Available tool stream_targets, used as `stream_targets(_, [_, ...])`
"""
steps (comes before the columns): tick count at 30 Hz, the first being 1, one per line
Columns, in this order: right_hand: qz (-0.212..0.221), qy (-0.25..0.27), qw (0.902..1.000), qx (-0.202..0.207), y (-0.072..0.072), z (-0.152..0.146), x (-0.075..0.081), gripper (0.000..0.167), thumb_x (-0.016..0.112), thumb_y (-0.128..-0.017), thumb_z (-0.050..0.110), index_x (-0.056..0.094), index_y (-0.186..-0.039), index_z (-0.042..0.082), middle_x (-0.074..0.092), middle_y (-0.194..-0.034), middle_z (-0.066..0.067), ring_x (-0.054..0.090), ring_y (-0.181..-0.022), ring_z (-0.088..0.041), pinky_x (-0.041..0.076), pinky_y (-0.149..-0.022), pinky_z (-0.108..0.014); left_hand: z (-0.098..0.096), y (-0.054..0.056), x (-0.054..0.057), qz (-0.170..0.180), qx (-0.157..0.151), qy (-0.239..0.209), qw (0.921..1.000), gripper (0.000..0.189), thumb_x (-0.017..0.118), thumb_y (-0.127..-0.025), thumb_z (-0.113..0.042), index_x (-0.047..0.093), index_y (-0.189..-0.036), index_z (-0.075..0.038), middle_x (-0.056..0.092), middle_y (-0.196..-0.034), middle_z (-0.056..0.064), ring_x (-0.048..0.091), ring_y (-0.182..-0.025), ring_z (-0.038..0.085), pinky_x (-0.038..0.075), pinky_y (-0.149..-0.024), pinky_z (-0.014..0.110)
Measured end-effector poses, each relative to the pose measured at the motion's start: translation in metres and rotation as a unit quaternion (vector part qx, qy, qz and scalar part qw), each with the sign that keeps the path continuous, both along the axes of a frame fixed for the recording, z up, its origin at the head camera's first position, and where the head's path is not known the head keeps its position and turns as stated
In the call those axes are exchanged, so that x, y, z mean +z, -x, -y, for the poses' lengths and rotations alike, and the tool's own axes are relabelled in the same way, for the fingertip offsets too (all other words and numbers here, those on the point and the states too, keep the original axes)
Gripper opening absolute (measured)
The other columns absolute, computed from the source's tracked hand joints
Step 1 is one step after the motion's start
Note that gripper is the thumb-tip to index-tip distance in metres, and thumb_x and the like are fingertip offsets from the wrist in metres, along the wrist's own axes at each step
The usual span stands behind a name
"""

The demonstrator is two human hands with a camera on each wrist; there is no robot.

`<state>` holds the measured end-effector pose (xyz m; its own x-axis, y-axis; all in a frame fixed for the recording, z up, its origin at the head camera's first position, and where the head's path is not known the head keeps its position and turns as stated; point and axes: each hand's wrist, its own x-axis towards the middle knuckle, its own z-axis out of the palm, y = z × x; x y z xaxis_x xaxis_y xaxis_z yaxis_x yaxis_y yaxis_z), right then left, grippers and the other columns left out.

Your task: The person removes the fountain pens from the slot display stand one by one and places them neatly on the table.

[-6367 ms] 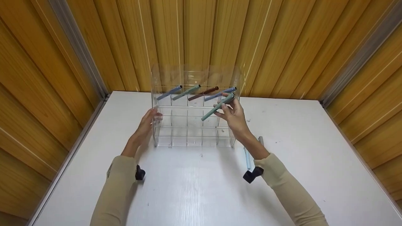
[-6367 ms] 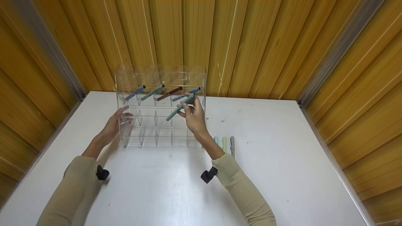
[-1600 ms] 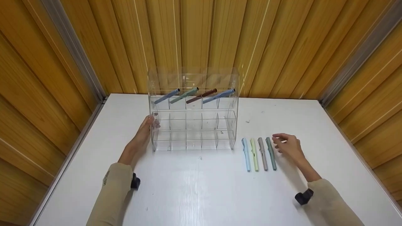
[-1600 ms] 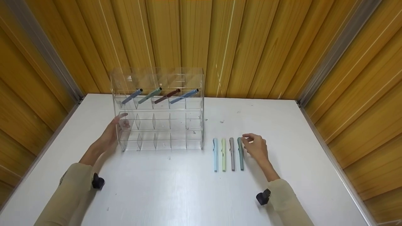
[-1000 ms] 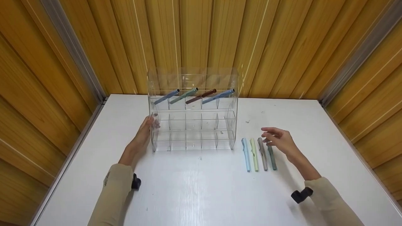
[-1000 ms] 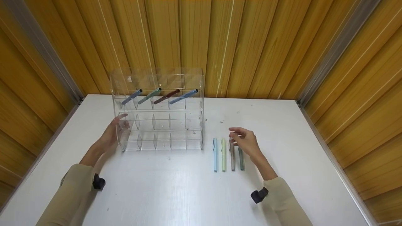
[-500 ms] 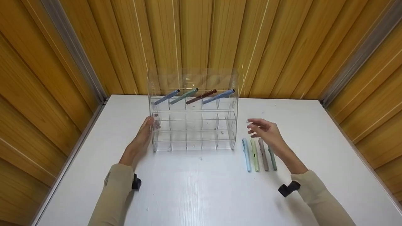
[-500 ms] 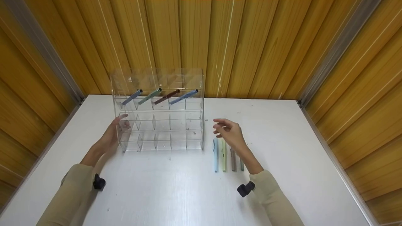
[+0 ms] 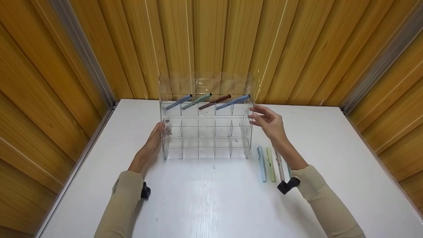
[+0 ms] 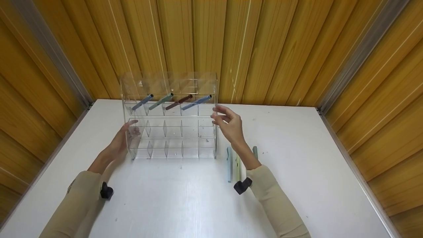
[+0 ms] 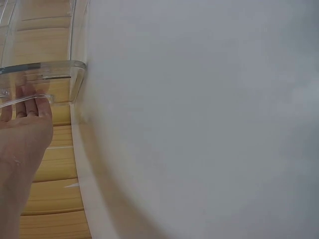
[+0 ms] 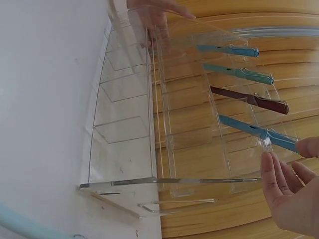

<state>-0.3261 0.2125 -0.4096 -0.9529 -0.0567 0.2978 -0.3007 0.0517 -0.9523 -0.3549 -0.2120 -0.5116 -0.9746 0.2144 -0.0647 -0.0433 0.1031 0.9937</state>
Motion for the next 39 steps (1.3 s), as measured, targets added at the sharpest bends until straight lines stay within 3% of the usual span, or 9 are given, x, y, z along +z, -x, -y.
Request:
stream_targets(8, [0.003,0.054,0.9984,0.016,0.017,0.023,0.009,0.052,0.056,-0.106,0.000,0.042,-0.156,-0.003,0.051,-0.152,-0.026,0.075,-0.101,-0.005,0.062,-0.091,-0.026,-0.002,0.000,-0.001,0.009,0.004,0.001,1.0000,0.081,0.028,-0.105,-0.073,0.014,-0.169,-0.026,0.013,-0.175,0.015,0.006,-0.164,0.032,-0.008,-0.131,0.058])
stream_targets(11, [0.012,0.058,0.9980,0.022,0.023,0.032,0.011,0.053,0.056,-0.107,0.002,0.041,-0.157,-0.001,0.052,-0.151,-0.025,0.075,-0.101,-0.005,0.062,-0.091,-0.027,-0.001,0.000,0.001,0.013,0.011,0.005,0.9998,0.083,0.028,-0.104,-0.075,0.013,-0.169,-0.025,0.012,-0.176,0.014,0.004,-0.165,0.032,-0.009,-0.131,0.058])
stream_targets(17, [0.028,0.058,0.9978,0.016,0.031,0.045,0.012,0.049,0.057,-0.108,0.010,0.044,-0.156,0.004,0.059,-0.143,-0.019,0.077,-0.096,-0.009,0.064,-0.086,-0.030,-0.001,0.001,0.002,0.024,0.018,0.007,0.9995,0.091,0.027,-0.104,-0.074,-0.005,-0.170,-0.020,-0.010,-0.178,0.008,-0.018,-0.163,0.026,-0.014,-0.130,0.054])
stream_targets(25, [0.032,0.053,0.9980,-0.009,0.035,0.050,0.009,0.042,0.057,-0.109,0.015,0.053,-0.149,0.003,0.062,-0.143,-0.019,0.077,-0.093,-0.007,0.065,-0.080,-0.028,-0.003,0.000,-0.001,0.006,0.004,-0.004,1.0000,0.080,0.027,-0.106,-0.071,0.013,-0.169,-0.024,0.011,-0.176,0.013,0.003,-0.164,0.032,-0.010,-0.130,0.058])
stream_targets(28, [0.032,0.056,0.9979,-0.012,0.034,0.050,0.008,0.039,0.057,-0.109,0.014,0.055,-0.147,0.003,0.062,-0.142,-0.018,0.077,-0.096,-0.007,0.065,-0.080,-0.029,-0.003,0.001,-0.003,0.008,0.002,-0.013,0.9999,0.081,0.029,-0.106,-0.070,0.010,-0.170,-0.024,0.011,-0.176,0.013,0.003,-0.165,0.031,-0.010,-0.130,0.058])
stream_targets(31, [0.029,0.053,0.9981,-0.005,0.033,0.048,0.007,0.039,0.055,-0.110,0.014,0.054,-0.147,0.004,0.062,-0.142,-0.018,0.076,-0.099,-0.007,0.065,-0.081,-0.029,-0.003,0.001,-0.003,0.005,0.002,-0.020,0.9998,0.079,0.029,-0.107,-0.068,0.013,-0.169,-0.022,0.017,-0.173,0.016,0.013,-0.162,0.033,-0.007,-0.131,0.058])
stream_targets(35, [0.024,0.057,0.9981,0.005,0.032,0.045,0.008,0.040,0.053,-0.111,0.014,0.050,-0.149,0.002,0.062,-0.141,-0.017,0.076,-0.102,-0.007,0.065,-0.082,-0.029,-0.002,0.001,-0.001,-0.004,0.003,-0.010,0.9999,0.078,0.026,-0.107,-0.068,0.016,-0.168,-0.021,0.015,-0.173,0.017,0.009,-0.162,0.033,-0.009,-0.131,0.058])
stream_targets(38, [0.017,0.064,0.9978,0.005,0.030,0.043,0.009,0.041,0.052,-0.111,0.013,0.048,-0.150,0.001,0.063,-0.138,-0.014,0.076,-0.101,-0.007,0.064,-0.081,-0.028,0.000,0.001,0.000,0.000,0.004,0.001,1.0000,0.083,0.025,-0.106,-0.071,0.007,-0.170,-0.021,0.002,-0.177,0.013,-0.007,-0.165,0.030,-0.012,-0.130,0.057])
stream_targets(39, [0.013,0.067,0.9977,0.005,0.029,0.042,0.009,0.041,0.052,-0.111,0.013,0.048,-0.149,0.001,0.063,-0.137,-0.013,0.076,-0.101,-0.007,0.064,-0.081,-0.028,0.000,0.001,0.000,0.000,0.004,0.000,1.0000,0.084,0.026,-0.106,-0.071,0.006,-0.170,-0.021,0.002,-0.177,0.013,-0.005,-0.165,0.031,-0.011,-0.130,0.057])
